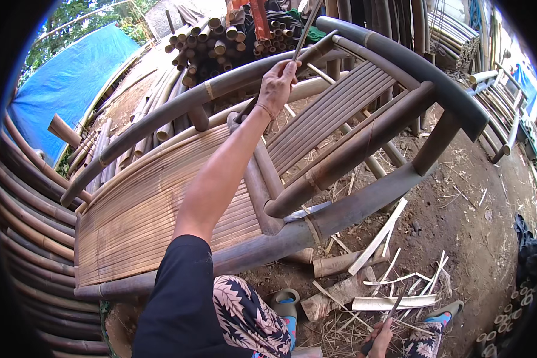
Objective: The person shaves and whittles bamboo strips using a machete, then inserts the resulting pegs into pre-drilled holes in a bamboo bed frame.
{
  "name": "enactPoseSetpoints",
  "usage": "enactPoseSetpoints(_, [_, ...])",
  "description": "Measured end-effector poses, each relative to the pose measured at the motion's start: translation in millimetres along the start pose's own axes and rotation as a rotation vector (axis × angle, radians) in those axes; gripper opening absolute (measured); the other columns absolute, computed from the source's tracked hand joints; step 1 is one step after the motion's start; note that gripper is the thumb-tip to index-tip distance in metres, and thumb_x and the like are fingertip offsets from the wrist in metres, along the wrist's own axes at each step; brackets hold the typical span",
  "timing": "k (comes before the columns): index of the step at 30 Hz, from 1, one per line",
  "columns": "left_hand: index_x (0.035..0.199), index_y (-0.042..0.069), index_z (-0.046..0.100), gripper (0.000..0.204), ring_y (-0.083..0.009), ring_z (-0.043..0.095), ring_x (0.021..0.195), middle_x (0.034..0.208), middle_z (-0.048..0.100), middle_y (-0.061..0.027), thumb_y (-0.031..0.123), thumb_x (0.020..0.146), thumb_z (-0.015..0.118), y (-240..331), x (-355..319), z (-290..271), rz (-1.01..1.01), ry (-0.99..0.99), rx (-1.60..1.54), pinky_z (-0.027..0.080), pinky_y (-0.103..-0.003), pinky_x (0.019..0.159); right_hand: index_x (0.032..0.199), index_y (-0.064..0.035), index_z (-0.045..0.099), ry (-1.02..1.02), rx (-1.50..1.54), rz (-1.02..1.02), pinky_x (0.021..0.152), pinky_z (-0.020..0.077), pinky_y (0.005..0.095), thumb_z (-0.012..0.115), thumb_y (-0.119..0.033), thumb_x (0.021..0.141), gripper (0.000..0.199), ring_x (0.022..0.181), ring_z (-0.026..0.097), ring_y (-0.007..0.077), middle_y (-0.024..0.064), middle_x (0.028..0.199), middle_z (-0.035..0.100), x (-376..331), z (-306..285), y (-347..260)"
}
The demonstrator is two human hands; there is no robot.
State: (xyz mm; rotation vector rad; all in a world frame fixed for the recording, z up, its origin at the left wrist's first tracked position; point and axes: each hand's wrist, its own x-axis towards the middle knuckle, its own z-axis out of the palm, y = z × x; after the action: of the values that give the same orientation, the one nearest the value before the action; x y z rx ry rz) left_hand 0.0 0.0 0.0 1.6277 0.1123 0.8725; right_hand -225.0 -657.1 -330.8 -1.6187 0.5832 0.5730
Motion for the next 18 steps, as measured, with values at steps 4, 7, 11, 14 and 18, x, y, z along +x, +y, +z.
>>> enactPoseSetpoints(4, [0.109,0.007,0.069,0.028,-0.0027,0.046,0.060,0.071,0.054,0.0046,0.032,0.100,0.058,-33,-1,-15,-0.035,0.045,0.085,0.039,-0.020,0.055,0.109,0.0000,0.064,0.103,-0.127,-0.068,0.074,0.0499,0.0325,0.049,-0.061,0.096,0.064,0.084,0.057,0.0178,0.0071,0.096,0.062,14,19,10])
enactPoseSetpoints(7, [0.105,0.007,0.071,0.030,-0.0049,0.048,0.062,0.069,0.055,0.0031,0.033,0.100,0.057,-49,-7,-13,-0.090,0.051,0.147,0.041,-0.022,0.058,0.102,-0.0008,0.065,0.151,-0.062,-0.031,0.071,0.0502,0.0331,0.048,-0.058,0.098,0.060,0.080,0.056,0.0176,0.0064,0.090,0.061,-16,26,-17])
enactPoseSetpoints(11, [0.102,0.009,0.072,0.032,-0.0188,0.056,0.062,0.068,0.059,-0.0036,0.038,0.098,0.057,-79,-6,-33,-0.131,0.008,0.500,0.047,-0.032,0.064,0.102,-0.0011,0.065,0.087,-0.102,0.014,0.070,0.0509,0.0333,0.048,-0.055,0.099,0.056,0.080,0.057,0.0184,0.0072,0.089,0.061,-11,12,-6])
enactPoseSetpoints(14, [0.098,0.012,0.074,0.033,-0.0339,0.063,0.089,0.095,0.067,-0.0124,0.041,0.095,0.057,-93,0,-34,0.045,0.013,0.879,0.048,-0.044,0.084,0.099,-0.0020,0.065,0.104,0.060,0.023,0.068,0.0505,0.0327,0.048,-0.052,0.100,0.053,0.077,0.057,0.0171,0.0061,0.087,0.061,4,15,-3])
enactPoseSetpoints(18, [0.133,0.015,0.055,0.041,-0.0389,0.053,0.122,0.134,0.053,-0.0240,0.028,0.094,0.054,-72,23,15,0.119,-0.142,1.253,0.041,-0.047,0.102,0.095,-0.0028,0.065,0.155,-0.025,0.020,0.062,0.0464,0.0308,0.047,-0.050,0.101,0.051,0.072,0.054,0.0150,0.0039,0.082,0.060,5,-13,13])
